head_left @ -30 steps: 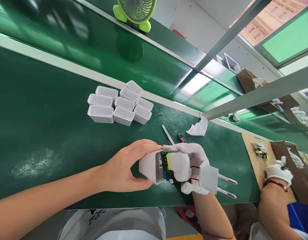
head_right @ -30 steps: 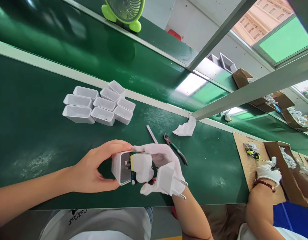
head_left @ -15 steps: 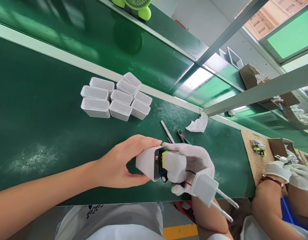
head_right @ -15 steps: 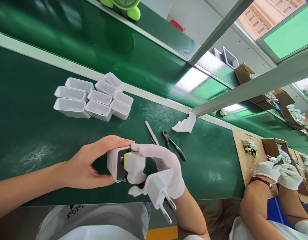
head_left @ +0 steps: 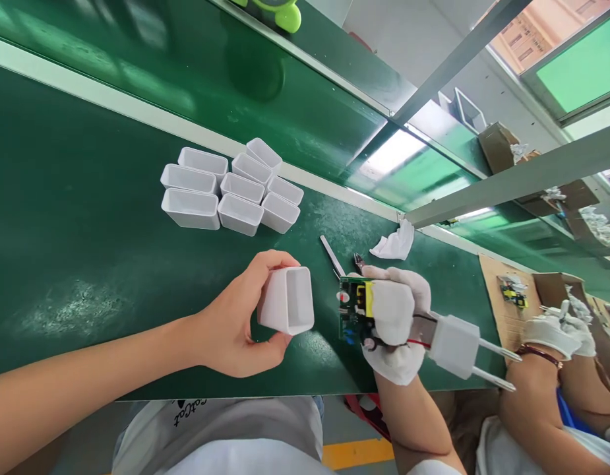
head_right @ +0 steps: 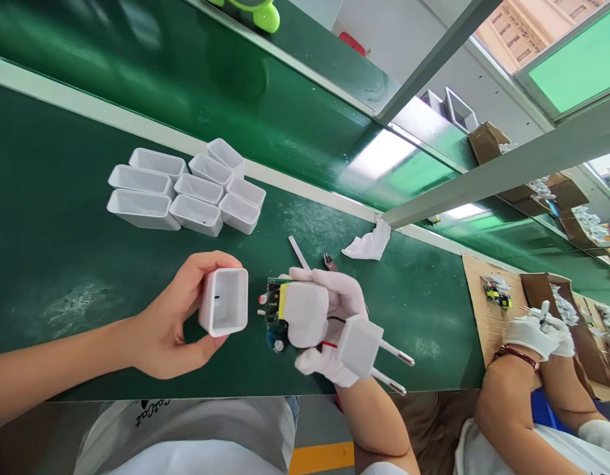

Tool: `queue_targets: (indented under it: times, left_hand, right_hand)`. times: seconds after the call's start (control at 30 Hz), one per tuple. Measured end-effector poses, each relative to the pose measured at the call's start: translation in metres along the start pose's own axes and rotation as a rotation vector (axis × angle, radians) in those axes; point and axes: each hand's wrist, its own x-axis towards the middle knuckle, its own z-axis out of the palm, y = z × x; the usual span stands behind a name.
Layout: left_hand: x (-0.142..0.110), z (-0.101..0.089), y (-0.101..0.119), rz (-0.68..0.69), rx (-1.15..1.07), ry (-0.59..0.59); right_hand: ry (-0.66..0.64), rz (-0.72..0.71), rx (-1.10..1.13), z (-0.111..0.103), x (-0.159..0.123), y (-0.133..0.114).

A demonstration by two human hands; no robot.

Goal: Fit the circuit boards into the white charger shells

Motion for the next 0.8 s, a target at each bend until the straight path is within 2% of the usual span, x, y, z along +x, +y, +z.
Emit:
queue_targets:
  times: [0.1,0.2,0.33,0.4,0.53,0.8]
  left_hand:
    - [-0.002,0.002,-0.001,-0.028,-0.083,0.089]
    - [-0.002,0.002,-0.001,0.052,-0.042,0.122]
    - [-0.002,0.002,0.000,0.157,0.043,0.113]
    - [-0.002,0.002,0.000,0.197,0.016,0.101]
    - [-0.001,0.001,0.000,0.179,-0.070,0.119]
    - [0.002,-0.002,0.000,0.262,-0.034,0.117]
  right_hand:
    - [-0.021,0.087,-0.020,0.002,-0.003,0.004]
    - [-0.098,0.141,-0.002,0.008,-0.005,0.009]
    - [-0.131,0.178,0.039,0.014,-0.007,0.014]
    - [-0.134,0.173,0.033,0.017,-0.006,0.014]
    - [-0.140,0.141,-0.024,0.021,-0.004,0.011]
    - [-0.145,0.140,-0.035,0.022,-0.009,0.013]
